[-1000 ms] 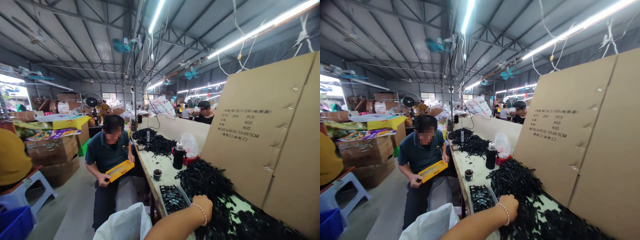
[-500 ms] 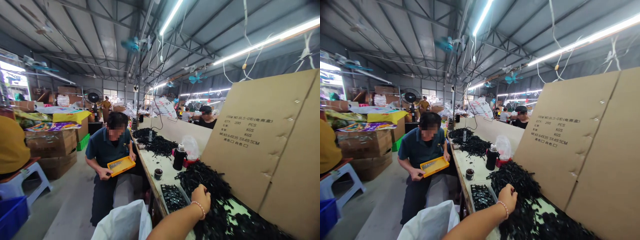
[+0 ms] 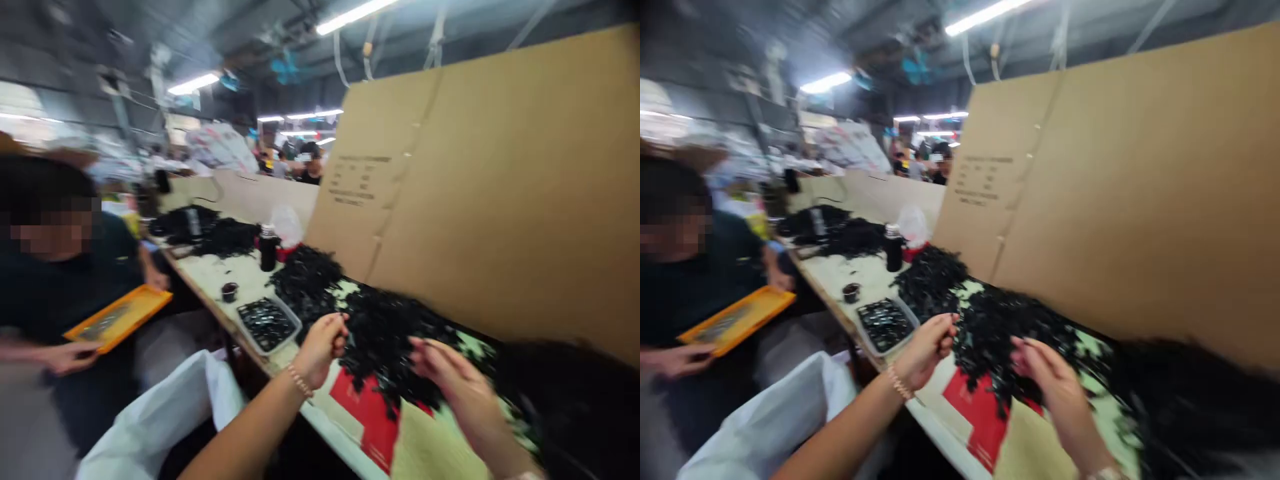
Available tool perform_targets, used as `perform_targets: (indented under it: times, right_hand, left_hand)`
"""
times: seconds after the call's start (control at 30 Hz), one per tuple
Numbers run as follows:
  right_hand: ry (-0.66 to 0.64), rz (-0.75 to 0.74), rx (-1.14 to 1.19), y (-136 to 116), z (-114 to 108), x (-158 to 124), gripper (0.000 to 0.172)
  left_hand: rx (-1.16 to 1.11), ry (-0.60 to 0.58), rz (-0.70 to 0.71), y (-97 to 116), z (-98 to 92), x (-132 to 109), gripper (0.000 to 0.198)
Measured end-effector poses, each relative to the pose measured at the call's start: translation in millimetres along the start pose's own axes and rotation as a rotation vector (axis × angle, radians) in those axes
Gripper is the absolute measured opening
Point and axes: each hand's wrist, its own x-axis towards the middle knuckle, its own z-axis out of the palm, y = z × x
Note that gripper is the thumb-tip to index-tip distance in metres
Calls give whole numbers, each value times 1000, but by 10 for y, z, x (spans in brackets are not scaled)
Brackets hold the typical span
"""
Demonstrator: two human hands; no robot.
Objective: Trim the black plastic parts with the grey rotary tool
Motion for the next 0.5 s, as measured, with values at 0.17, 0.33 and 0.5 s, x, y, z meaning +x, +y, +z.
perform_targets:
  times: [0.17,0.33,0.5]
  right_hand:
    - [-163,170,109,21,267,-147,36]
    - [-250,182,156,-115,533,-74,28]
    - [-185,137,36,-78,609,-8,18]
  left_hand:
    - [-230,-51,-90,-42,-67,-233,49]
    - [-222,-16,-84,25,-67,-318,34]
    - [-279,-31,-127,96,-144,-264,49]
